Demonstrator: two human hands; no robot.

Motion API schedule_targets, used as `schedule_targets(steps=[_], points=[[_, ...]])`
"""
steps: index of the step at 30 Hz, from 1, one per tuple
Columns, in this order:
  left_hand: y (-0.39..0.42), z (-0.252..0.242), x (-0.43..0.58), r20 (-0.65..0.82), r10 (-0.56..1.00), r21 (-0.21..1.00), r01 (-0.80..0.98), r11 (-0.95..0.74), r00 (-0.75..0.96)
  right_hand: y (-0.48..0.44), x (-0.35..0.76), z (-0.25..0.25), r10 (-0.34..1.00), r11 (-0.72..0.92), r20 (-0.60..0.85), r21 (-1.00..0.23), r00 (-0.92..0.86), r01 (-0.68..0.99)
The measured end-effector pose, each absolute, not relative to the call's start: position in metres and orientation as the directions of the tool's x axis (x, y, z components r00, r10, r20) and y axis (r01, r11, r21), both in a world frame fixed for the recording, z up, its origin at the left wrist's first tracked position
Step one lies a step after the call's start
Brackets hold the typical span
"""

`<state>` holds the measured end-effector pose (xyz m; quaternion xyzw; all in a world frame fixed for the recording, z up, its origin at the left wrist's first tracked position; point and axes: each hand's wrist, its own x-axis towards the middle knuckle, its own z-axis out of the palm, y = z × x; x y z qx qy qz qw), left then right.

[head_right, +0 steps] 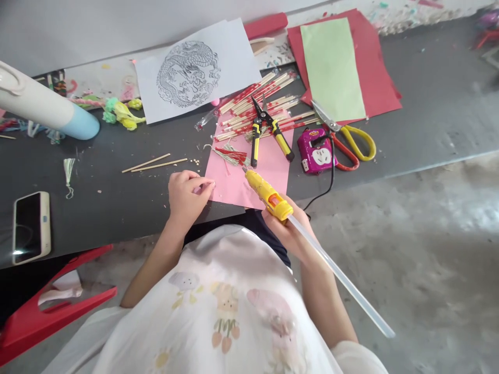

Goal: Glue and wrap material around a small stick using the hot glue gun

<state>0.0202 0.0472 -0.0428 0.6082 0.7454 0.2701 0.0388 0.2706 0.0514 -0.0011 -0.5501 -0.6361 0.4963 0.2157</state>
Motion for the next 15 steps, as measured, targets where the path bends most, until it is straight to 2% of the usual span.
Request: schedule_targets(steps=[5,15], points=[[0.0511,-0.0407,0.0226,0.222,0.936,0.418,0.894,0.163,-0.274,0.0509,0.2704,0.0005,0.901,-0.090,-0.287,-0.857,-0.326,0.507],[0.0497,-0.0381,0.0182,0.238,0.942,0.426,0.897,0.119,-0.238,0.0552,0.2650,-0.0002,0.877,-0.074,-0.312,-0.840,-0.366,0.538]])
